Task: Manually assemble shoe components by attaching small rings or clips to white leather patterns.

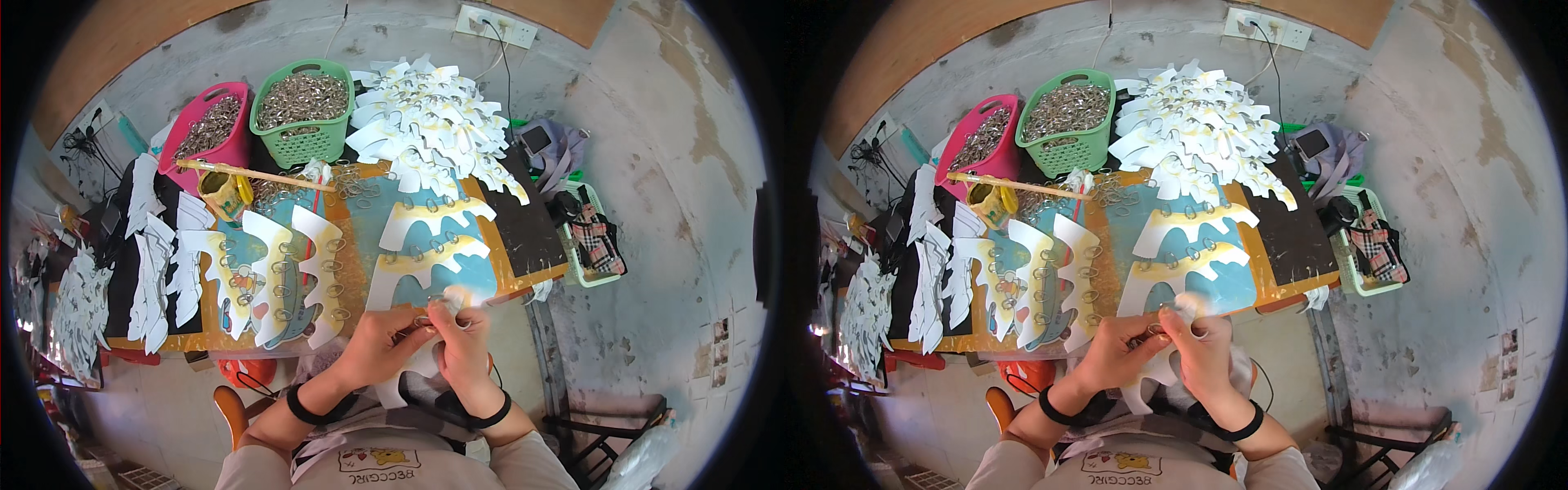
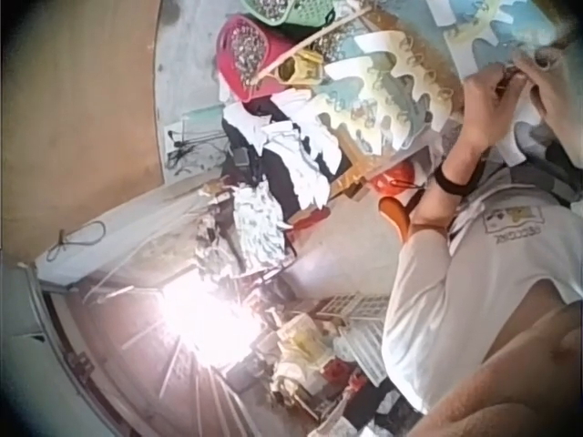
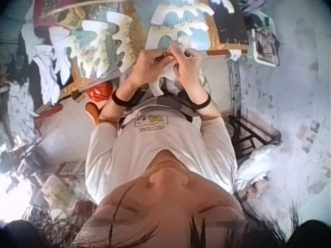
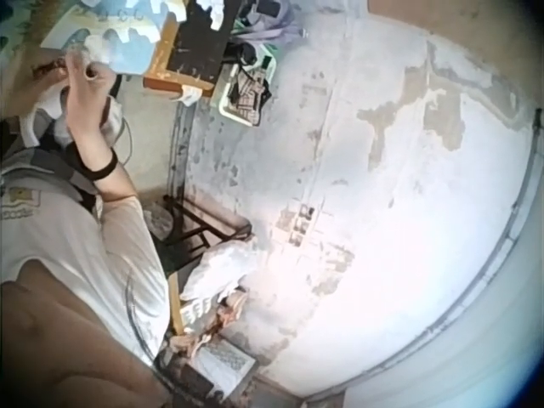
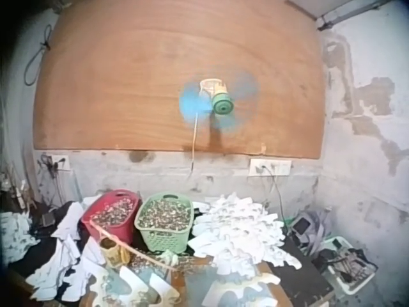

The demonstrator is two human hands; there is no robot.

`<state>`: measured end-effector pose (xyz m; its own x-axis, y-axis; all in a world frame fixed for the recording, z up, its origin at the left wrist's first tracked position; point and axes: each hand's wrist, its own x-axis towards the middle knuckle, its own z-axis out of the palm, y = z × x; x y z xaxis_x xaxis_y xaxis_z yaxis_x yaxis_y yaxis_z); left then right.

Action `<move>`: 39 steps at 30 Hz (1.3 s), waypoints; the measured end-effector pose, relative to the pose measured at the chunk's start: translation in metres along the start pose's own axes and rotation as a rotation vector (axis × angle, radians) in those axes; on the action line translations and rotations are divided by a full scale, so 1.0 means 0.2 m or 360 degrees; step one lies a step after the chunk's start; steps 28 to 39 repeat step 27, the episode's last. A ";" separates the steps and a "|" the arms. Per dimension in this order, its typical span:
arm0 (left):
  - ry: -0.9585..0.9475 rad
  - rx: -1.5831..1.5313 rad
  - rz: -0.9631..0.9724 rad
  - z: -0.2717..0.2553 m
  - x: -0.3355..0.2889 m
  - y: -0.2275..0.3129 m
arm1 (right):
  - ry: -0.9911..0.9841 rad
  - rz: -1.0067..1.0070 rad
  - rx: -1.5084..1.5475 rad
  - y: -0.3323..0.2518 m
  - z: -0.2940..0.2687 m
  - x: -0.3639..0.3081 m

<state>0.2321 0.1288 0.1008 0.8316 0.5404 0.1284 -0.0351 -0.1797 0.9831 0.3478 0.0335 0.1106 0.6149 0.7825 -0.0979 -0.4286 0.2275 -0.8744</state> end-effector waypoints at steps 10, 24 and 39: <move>0.0160 0.0077 -0.0120 -0.01 -0.01 -0.11 | -0.0172 0.0533 0.0151 0.02 -0.13 0.09; 0.0595 -0.0499 0.0094 -0.13 -0.08 -0.12 | -0.0224 -0.0146 -0.0137 -0.42 0.08 1.12; 0.0513 -0.0509 0.0017 -0.12 -0.08 -0.13 | 0.0255 0.0143 -0.0449 -0.39 -0.05 1.56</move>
